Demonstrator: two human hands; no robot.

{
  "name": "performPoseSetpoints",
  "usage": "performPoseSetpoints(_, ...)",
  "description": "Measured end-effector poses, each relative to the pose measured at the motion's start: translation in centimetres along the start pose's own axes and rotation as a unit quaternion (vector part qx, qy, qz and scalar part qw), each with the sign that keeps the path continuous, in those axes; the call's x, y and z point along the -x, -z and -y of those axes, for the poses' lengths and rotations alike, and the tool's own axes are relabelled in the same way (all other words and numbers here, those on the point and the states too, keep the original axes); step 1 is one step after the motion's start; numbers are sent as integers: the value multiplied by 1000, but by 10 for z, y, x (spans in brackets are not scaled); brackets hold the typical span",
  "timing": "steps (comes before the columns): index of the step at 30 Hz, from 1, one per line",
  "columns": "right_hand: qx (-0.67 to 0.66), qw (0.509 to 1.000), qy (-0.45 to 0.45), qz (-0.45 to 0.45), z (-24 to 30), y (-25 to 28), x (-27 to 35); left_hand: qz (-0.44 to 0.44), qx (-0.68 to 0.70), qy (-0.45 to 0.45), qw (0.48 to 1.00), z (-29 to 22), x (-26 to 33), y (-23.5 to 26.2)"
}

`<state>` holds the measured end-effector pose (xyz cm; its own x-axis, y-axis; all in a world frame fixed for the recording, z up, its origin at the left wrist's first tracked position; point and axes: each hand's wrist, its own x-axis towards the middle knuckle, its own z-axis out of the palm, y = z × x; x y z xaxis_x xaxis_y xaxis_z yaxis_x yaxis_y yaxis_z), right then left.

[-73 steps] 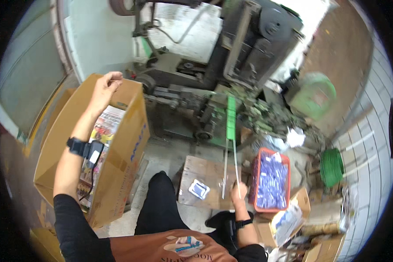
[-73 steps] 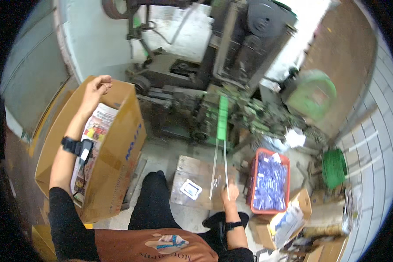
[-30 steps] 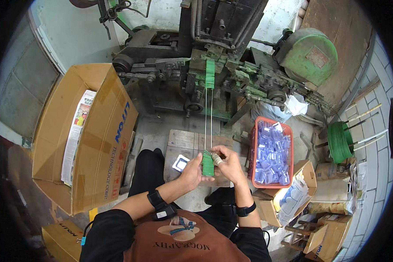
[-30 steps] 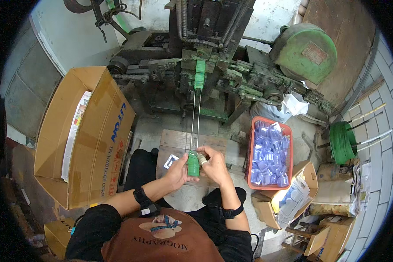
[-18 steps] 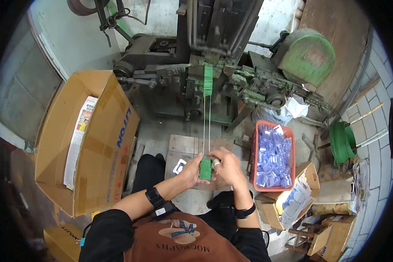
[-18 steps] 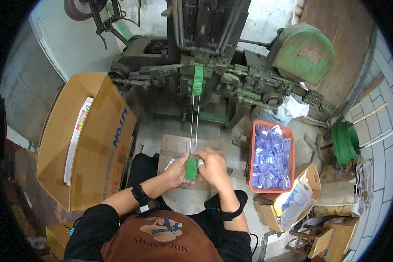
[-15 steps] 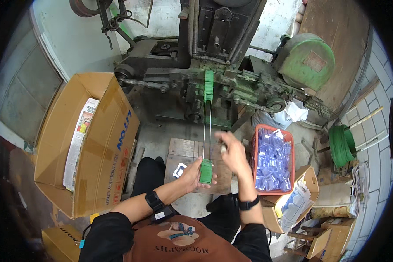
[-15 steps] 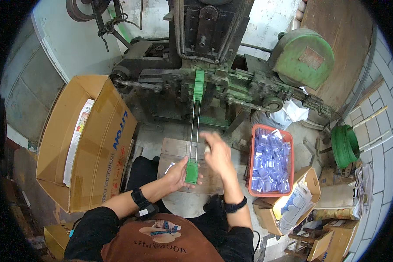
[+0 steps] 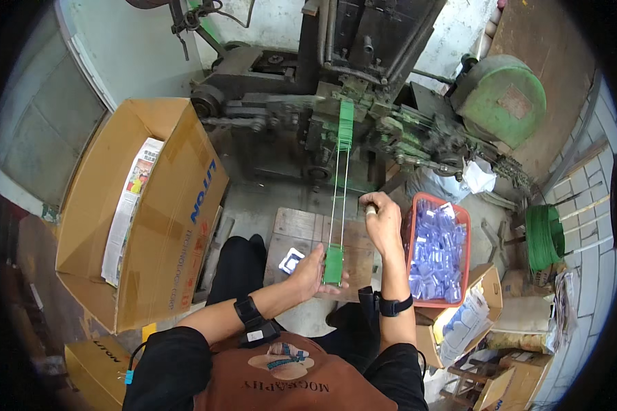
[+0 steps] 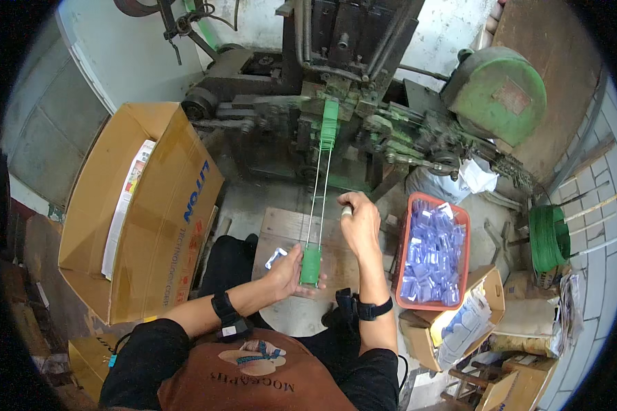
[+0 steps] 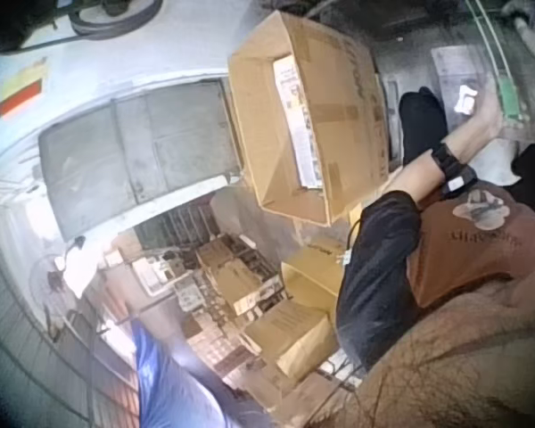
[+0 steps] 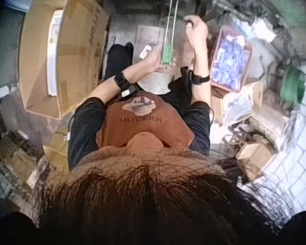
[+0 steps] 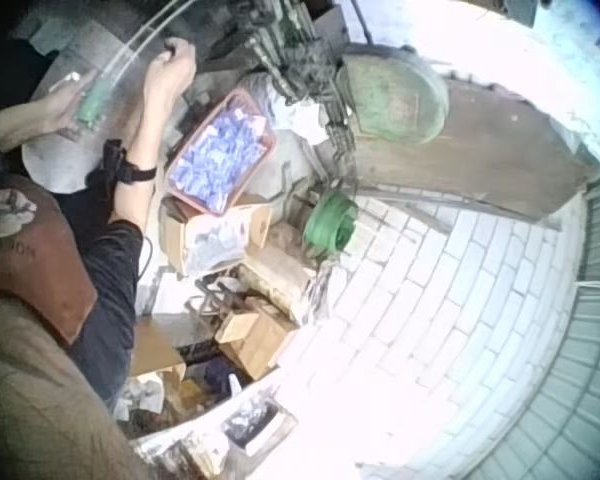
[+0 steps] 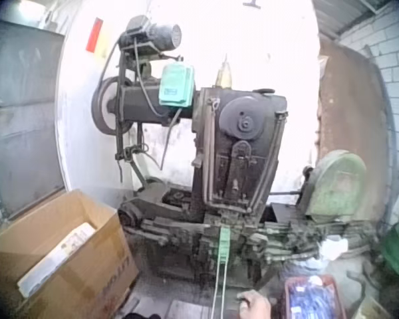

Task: Packing small electronic or metal components into boxes and bags in a workshop environment.

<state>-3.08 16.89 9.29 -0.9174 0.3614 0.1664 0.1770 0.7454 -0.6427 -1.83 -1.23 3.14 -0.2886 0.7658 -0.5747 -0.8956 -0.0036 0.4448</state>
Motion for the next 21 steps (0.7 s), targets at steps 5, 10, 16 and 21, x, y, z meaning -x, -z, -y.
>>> performPoseSetpoints(5, -218, 974, 17, 65, -12, -12, 38, -10, -30, -5, 999, -1, -4, -3)
performPoseSetpoints(10, -224, 969, -18, 106, -21, -17, 55, -17, -19, -15, 1000, 4, -4, -2)
performPoseSetpoints(16, -191, 972, -12, 134, -6, -16, 84, -28, -19, -17, 999, 1, -2, 1)
performPoseSetpoints(21, 20, 995, 75, 56, 15, -6, 96, -79, -75, -92, 990, 5, -2, -20)
